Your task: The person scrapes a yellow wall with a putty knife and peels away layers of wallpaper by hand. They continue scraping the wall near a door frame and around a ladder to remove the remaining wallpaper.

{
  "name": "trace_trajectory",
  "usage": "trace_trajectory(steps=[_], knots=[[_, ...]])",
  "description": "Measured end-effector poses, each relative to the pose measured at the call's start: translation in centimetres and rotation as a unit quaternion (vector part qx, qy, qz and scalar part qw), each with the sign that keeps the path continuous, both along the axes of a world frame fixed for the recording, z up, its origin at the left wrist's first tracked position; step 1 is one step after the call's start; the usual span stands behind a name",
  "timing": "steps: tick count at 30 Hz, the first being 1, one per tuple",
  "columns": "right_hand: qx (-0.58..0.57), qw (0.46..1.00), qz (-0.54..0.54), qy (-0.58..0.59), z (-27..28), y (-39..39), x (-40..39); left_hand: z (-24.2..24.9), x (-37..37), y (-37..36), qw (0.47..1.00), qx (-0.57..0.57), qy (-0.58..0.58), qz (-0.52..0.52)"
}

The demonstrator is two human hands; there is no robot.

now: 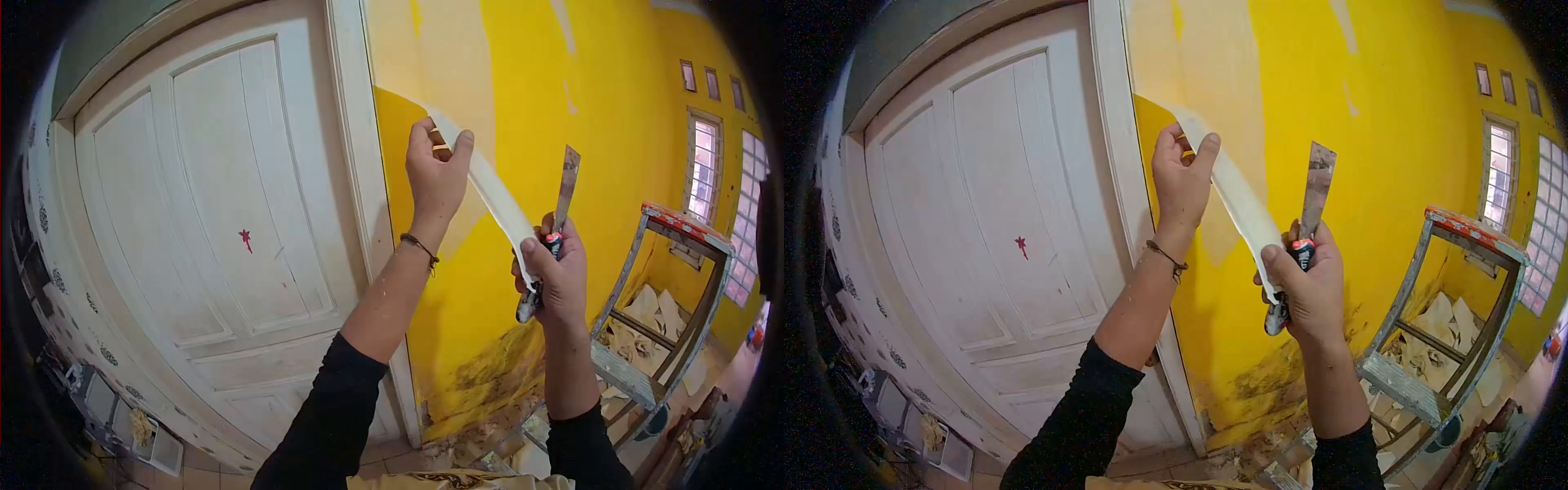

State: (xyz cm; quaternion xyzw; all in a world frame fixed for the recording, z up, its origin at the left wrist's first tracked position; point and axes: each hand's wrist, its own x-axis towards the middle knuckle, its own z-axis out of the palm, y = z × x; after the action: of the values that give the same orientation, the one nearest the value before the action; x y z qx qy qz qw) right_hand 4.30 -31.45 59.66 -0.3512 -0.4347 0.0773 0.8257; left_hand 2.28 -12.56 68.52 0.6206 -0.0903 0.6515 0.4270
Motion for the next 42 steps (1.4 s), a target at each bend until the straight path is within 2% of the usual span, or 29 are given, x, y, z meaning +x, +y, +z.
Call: trace_trajectory(steps=[5, 6, 9, 13, 14, 21, 22, 25, 26, 30, 34, 40, 42], knots=[[0.026, 1.0, -0.012, 0.002, 0.3, -1.6, 0.6, 1.7, 0.0, -2.8, 0.999, 0.026, -0.045, -0.006], [0.032, 0.999, -0.014, 0.004, 0.3, -1.9, 0.7, 2.1, 0.0, -3.4, 0.998, 0.035, -0.041, -0.04], [0.05, 0.999, -0.018, 0.004, 1.0, -2.9, 0.5, 3.0, -0.2, -4.8, 0.997, 0.055, -0.045, -0.027], [0.072, 0.997, -0.032, -0.012, 1.4, -4.7, 0.7, 4.1, -0.7, -7.4, 0.986, 0.107, -0.084, -0.092], [0.076, 0.996, -0.034, -0.015, 1.4, -5.3, 0.6, 4.3, -1.0, -8.0, 0.989, 0.116, -0.068, -0.068], [0.11, 0.992, -0.058, -0.025, 1.9, -7.7, 0.6, 6.7, -0.1, -11.0, 0.974, 0.16, -0.13, -0.095], [0.108, 0.991, -0.07, -0.026, 2.2, -8.0, 0.6, 7.3, -0.1, -11.1, 0.974, 0.175, -0.139, -0.045], [0.109, 0.989, -0.09, -0.032, 3.0, -9.0, 0.5, 8.1, -0.2, -12.1, 0.975, 0.174, -0.128, -0.047], [0.115, 0.988, -0.09, -0.04, 3.2, -9.4, 0.7, 8.3, -0.4, -12.9, 0.969, 0.169, -0.153, -0.098], [0.143, 0.982, -0.101, -0.067, 3.6, -11.0, 0.7, 9.3, -1.0, -14.9, 0.952, 0.217, -0.181, -0.114], [0.157, 0.976, -0.131, -0.074, 3.5, -12.2, 0.3, 9.9, -1.7, -16.6, 0.948, 0.229, -0.183, -0.122], [0.168, 0.97, -0.156, -0.084, 3.6, -13.8, 0.7, 9.5, -1.2, -16.4, 0.941, 0.209, -0.153, -0.217], [0.16, 0.968, -0.168, -0.1, 2.8, -14.4, 1.1, 9.0, -0.8, -16.4, 0.942, 0.223, -0.145, -0.203]])
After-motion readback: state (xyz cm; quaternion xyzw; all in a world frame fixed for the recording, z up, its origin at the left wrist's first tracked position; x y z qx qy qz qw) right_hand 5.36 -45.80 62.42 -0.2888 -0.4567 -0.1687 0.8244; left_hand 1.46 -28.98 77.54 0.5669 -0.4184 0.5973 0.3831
